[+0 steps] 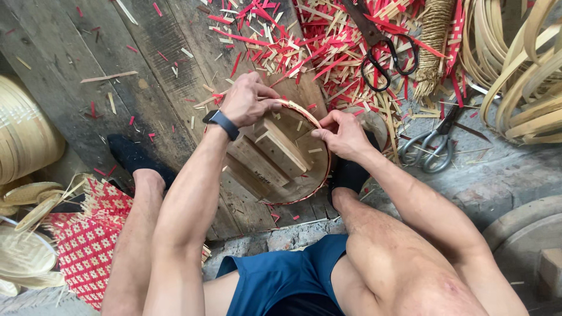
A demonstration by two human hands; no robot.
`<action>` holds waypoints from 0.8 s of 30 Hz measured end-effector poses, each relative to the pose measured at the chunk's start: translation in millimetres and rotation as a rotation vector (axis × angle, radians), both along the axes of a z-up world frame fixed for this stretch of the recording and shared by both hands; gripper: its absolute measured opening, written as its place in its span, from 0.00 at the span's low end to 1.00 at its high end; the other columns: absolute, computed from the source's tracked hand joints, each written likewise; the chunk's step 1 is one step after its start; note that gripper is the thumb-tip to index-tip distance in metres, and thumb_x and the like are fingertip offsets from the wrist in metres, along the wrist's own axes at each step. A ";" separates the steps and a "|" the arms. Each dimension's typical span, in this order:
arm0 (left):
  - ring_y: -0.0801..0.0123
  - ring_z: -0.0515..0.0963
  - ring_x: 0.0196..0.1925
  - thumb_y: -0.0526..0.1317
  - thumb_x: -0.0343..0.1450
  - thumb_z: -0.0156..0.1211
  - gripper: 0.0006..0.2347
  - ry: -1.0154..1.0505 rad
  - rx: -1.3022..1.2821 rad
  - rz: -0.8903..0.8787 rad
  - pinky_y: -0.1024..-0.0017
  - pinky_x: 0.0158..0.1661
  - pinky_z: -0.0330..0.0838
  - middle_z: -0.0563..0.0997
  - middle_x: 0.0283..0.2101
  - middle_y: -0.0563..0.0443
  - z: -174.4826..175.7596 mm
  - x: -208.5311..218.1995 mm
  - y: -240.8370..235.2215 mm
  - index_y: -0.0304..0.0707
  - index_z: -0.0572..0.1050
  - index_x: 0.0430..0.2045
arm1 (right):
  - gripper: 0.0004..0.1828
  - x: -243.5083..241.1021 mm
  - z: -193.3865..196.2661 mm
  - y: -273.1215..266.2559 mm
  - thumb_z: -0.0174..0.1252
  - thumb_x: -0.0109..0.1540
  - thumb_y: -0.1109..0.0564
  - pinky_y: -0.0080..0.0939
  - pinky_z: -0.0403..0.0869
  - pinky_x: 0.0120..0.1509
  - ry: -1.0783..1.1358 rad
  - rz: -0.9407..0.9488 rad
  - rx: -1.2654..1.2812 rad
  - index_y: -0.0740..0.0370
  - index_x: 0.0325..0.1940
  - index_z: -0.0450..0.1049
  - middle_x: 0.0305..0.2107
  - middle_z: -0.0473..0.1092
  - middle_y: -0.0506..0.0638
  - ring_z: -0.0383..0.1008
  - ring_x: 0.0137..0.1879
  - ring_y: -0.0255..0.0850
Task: The person assembles round woven mats into basket lids by placing a bamboo ring around the edge, pressing it into place, and trimming excess strands with shears. The person repeats this process for multiple mats, stacking finished lids nearby.
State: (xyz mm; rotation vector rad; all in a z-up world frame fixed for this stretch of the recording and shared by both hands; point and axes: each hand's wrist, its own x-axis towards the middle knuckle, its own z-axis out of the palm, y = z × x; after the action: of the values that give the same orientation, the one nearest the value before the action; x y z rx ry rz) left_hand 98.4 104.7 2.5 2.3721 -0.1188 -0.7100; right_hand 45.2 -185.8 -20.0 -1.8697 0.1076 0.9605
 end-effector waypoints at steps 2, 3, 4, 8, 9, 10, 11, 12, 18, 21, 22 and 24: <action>0.57 0.72 0.41 0.48 0.63 0.75 0.11 -0.033 -0.018 0.049 0.59 0.44 0.68 0.71 0.30 0.48 6.4 -5.1 2.1 0.48 0.88 0.34 | 0.16 2.1 2.2 0.8 0.72 0.57 0.53 0.40 0.73 0.34 -0.019 -0.013 0.004 0.67 0.38 0.77 0.23 0.76 0.52 0.75 0.28 0.35; 0.58 0.72 0.41 0.48 0.62 0.75 0.11 -0.065 -0.021 0.068 0.60 0.43 0.68 0.70 0.30 0.49 6.5 -8.9 2.0 0.48 0.88 0.34 | 0.16 1.5 1.2 0.6 0.73 0.57 0.53 0.39 0.73 0.33 -0.061 -0.013 0.004 0.67 0.38 0.77 0.23 0.76 0.52 0.75 0.28 0.35; 0.58 0.71 0.40 0.48 0.62 0.75 0.11 -0.098 -0.025 0.087 0.61 0.42 0.68 0.69 0.30 0.50 5.0 -12.1 2.1 0.49 0.88 0.33 | 0.15 1.4 -1.6 1.6 0.73 0.57 0.54 0.38 0.73 0.33 -0.103 -0.012 0.003 0.67 0.37 0.77 0.23 0.76 0.51 0.75 0.29 0.34; 0.59 0.73 0.43 0.49 0.63 0.76 0.12 -0.111 0.023 0.122 0.61 0.45 0.69 0.75 0.33 0.51 -18.0 -10.4 -4.3 0.45 0.86 0.32 | 0.14 2.4 -17.5 9.7 0.72 0.57 0.53 0.39 0.74 0.34 -0.110 -0.048 -0.010 0.67 0.36 0.78 0.25 0.77 0.51 0.75 0.30 0.35; 0.59 0.73 0.45 0.49 0.63 0.76 0.14 -0.085 0.041 0.155 0.62 0.46 0.70 0.79 0.35 0.54 -26.3 -8.5 -8.0 0.41 0.84 0.31 | 0.14 2.6 -21.0 10.0 0.72 0.58 0.53 0.40 0.74 0.35 -0.111 -0.033 -0.032 0.66 0.36 0.78 0.25 0.77 0.51 0.75 0.30 0.36; 0.60 0.74 0.46 0.50 0.63 0.76 0.15 -0.060 0.059 0.187 0.62 0.48 0.70 0.82 0.36 0.56 -33.9 -8.0 -10.4 0.38 0.82 0.30 | 0.14 2.2 -23.8 9.8 0.72 0.58 0.53 0.42 0.74 0.36 -0.111 -0.019 -0.054 0.66 0.37 0.79 0.25 0.77 0.51 0.75 0.30 0.37; 0.58 0.74 0.46 0.49 0.65 0.74 0.13 -0.094 0.086 0.144 0.60 0.48 0.70 0.81 0.37 0.52 -40.6 -9.1 -10.7 0.41 0.83 0.33 | 0.14 1.6 -25.6 8.9 0.71 0.59 0.53 0.42 0.75 0.37 -0.229 -0.004 -0.072 0.67 0.38 0.78 0.28 0.76 0.53 0.76 0.32 0.39; 0.56 0.74 0.46 0.49 0.67 0.72 0.12 -0.129 0.112 0.100 0.58 0.48 0.69 0.80 0.38 0.48 -46.7 -11.2 -9.0 0.43 0.85 0.36 | 0.13 0.3 -27.0 7.7 0.70 0.60 0.54 0.42 0.76 0.39 -0.346 0.011 -0.090 0.67 0.40 0.78 0.31 0.75 0.55 0.77 0.33 0.40; 0.52 0.78 0.45 0.47 0.72 0.68 0.12 -0.018 0.224 0.286 0.59 0.48 0.72 0.80 0.40 0.40 -50.8 -50.0 78.0 0.40 0.85 0.41 | 0.21 -16.8 -24.8 -3.0 0.69 0.58 0.50 0.44 0.77 0.42 -0.149 0.039 -0.153 0.67 0.48 0.75 0.29 0.78 0.57 0.80 0.35 0.44; 0.69 0.84 0.38 0.46 0.66 0.72 0.14 0.197 0.041 0.537 0.69 0.45 0.76 0.86 0.37 0.49 -53.7 -65.0 111.5 0.40 0.85 0.40 | 0.21 -19.9 -26.1 -4.9 0.69 0.59 0.48 0.43 0.77 0.43 -0.122 0.061 -0.161 0.67 0.46 0.77 0.29 0.79 0.56 0.81 0.36 0.42; 0.70 0.84 0.37 0.45 0.65 0.74 0.13 0.204 0.053 0.594 0.70 0.44 0.77 0.87 0.36 0.49 -55.3 -67.9 116.8 0.40 0.85 0.39 | 0.20 -19.2 -27.7 -4.3 0.69 0.60 0.48 0.42 0.77 0.43 -0.138 0.064 -0.162 0.67 0.45 0.78 0.29 0.79 0.56 0.81 0.36 0.41; 0.72 0.84 0.35 0.44 0.62 0.76 0.13 0.219 0.068 0.679 0.71 0.43 0.77 0.88 0.34 0.50 -60.3 -70.2 116.7 0.40 0.86 0.37 | 0.20 -17.4 -31.2 -7.5 0.69 0.59 0.48 0.42 0.77 0.42 -0.142 0.052 -0.172 0.66 0.44 0.78 0.28 0.78 0.56 0.80 0.35 0.41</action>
State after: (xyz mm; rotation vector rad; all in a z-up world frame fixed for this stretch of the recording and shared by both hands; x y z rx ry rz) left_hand 28.2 221.4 -57.8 2.1665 0.7747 -0.6263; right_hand 27.8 -193.2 -51.2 -2.1025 0.0577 0.8727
